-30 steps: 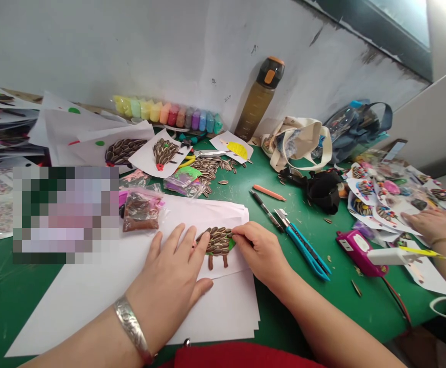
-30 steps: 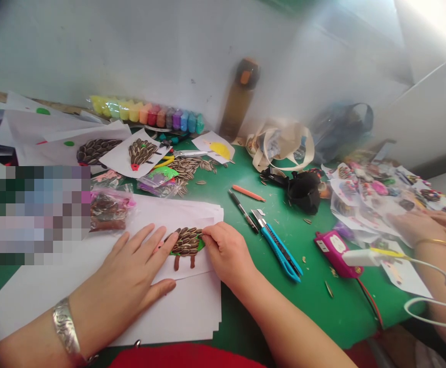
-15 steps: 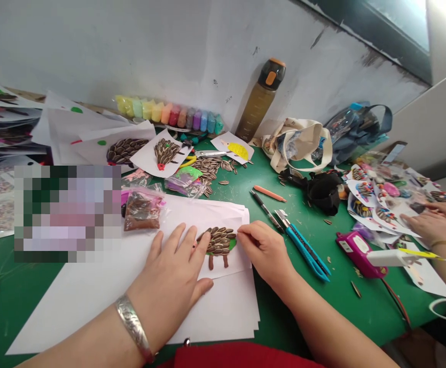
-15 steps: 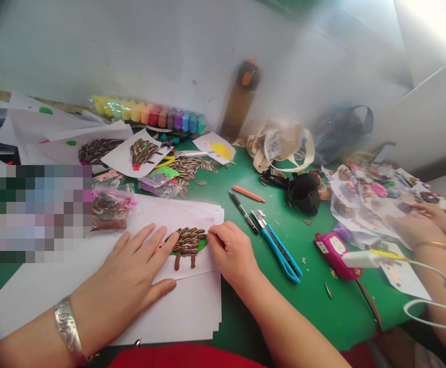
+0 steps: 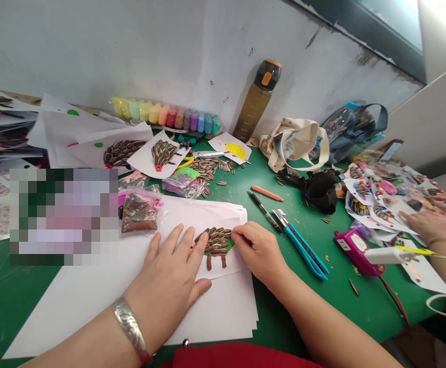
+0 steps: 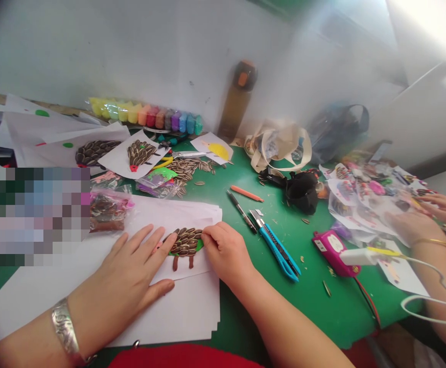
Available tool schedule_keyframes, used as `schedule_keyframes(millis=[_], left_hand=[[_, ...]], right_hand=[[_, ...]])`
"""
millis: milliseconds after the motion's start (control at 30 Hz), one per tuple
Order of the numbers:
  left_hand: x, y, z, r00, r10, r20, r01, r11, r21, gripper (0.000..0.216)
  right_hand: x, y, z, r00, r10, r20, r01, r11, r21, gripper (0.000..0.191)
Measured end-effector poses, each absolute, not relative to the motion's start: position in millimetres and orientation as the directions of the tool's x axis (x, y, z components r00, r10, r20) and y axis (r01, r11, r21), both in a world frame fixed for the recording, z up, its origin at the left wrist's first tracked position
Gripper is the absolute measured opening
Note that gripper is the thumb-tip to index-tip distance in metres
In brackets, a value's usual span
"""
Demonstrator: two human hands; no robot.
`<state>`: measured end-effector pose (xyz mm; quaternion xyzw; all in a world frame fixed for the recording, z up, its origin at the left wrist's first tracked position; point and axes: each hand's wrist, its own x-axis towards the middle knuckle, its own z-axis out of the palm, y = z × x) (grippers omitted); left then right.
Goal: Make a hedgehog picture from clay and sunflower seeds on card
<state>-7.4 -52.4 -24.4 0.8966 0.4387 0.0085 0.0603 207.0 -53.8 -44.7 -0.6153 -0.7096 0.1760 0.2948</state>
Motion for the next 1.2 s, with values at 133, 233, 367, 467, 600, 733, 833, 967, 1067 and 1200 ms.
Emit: schedule_keyframes(millis=[133,233,367,467,600,733,833,967,1067,1200], left_hand=[[-8,-52,-24,0.597,0.801,-0.050,0.798,-0.587,0.135,0.061],[-8,-51,-23,0.584,0.809,-0.068,0.806,-0.569,0.163,0.061],[-8,-52,-23,0.574,0.814,-0.089,0.811,-0.552,0.192,0.063],[-8,-53,-22,0.568,0.817,-0.100,0.815,-0.541,0.206,0.064],[-8,-53,-22,0.570,0.815,-0.104,0.813,-0.542,0.212,0.063],[-8,-53,-23,0.575,0.813,-0.096,0.810,-0.548,0.207,0.063],[-9,-53,-24,0.580,0.811,-0.078,0.805,-0.557,0.205,0.064],[-8,-53,-25,0.586,0.808,-0.060,0.801,-0.566,0.195,0.065],[-8,-53,-26,0.584,0.811,-0.044,0.803,-0.568,0.182,0.065],[-9,-53,-27,0.589,0.807,-0.036,0.800,-0.576,0.168,0.063]], right_hand=[[220,-43,-38,-0.016,0.978,0.208,0.753,0.148,-0.641,0.013],[225,-17,-27,-0.129,0.971,0.202,0.826,0.218,-0.520,0.018],[218,37,-22,-0.192,0.952,0.237,0.913,0.262,-0.312,0.026],[210,74,-32,-0.246,0.946,0.211,0.923,0.295,-0.246,0.025],[206,91,-46,-0.261,0.944,0.200,0.929,0.302,-0.213,0.022],[210,66,-39,-0.210,0.952,0.222,0.938,0.260,-0.230,0.026],[219,26,-28,-0.194,0.952,0.237,0.902,0.268,-0.337,0.027],[227,-31,-26,-0.166,0.955,0.246,0.776,0.280,-0.565,0.019],[226,-58,-31,-0.113,0.973,0.202,0.706,0.222,-0.672,0.018],[221,-67,-36,-0.134,0.974,0.183,0.667,0.226,-0.710,0.017]])
